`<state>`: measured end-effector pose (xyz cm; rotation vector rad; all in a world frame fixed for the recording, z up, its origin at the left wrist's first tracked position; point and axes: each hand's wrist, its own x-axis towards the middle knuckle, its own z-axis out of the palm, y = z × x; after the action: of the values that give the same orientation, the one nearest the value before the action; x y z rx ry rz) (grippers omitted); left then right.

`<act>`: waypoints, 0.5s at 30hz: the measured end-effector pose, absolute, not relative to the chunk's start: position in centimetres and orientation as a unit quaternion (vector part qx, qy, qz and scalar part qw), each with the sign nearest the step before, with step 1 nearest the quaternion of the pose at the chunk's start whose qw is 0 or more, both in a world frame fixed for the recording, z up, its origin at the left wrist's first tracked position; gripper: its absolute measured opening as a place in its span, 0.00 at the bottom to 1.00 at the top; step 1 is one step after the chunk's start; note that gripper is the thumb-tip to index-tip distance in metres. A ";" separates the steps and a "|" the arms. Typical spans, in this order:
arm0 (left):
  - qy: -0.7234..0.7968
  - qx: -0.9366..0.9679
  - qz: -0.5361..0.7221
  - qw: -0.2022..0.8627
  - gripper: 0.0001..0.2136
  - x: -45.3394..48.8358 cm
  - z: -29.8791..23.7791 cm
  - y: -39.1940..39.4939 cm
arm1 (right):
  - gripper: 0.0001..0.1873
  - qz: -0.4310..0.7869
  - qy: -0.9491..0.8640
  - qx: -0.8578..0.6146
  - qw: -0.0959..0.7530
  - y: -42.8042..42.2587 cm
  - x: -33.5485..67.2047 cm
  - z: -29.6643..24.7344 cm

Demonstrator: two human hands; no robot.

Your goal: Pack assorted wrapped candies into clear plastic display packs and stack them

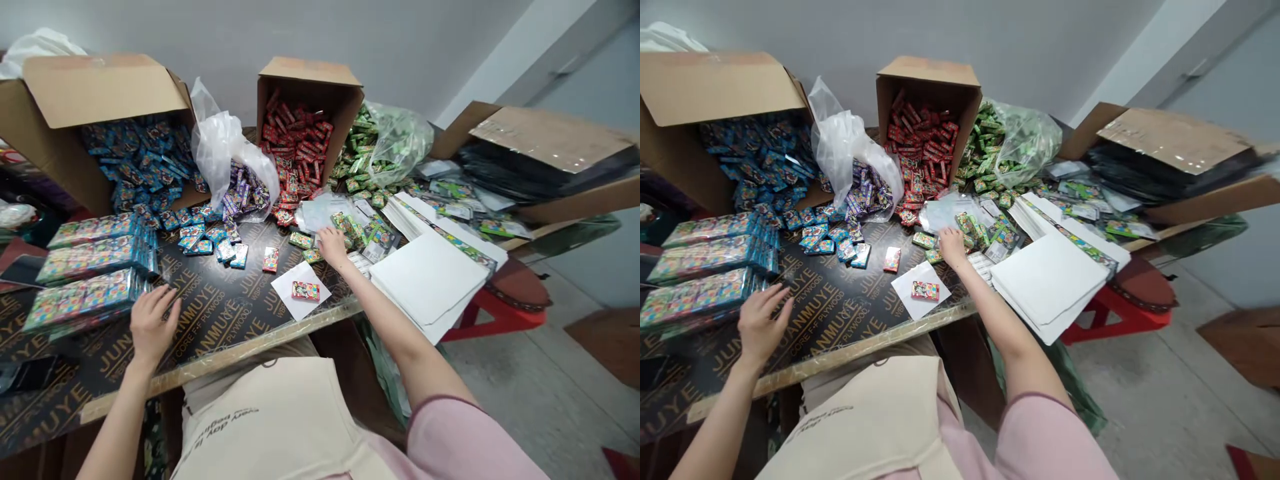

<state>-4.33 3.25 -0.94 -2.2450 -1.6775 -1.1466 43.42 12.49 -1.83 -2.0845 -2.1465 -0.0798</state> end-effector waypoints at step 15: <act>-0.524 -0.792 -0.312 0.031 0.09 -4.0 -1.6 2.2 | 0.34 0.012 -0.725 -0.687 -0.051 16.9 44.3 -1.3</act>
<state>-4.03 2.18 -1.63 -2.4395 -1.6160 -0.9628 44.32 16.88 -1.28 -2.2304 -2.3543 0.0386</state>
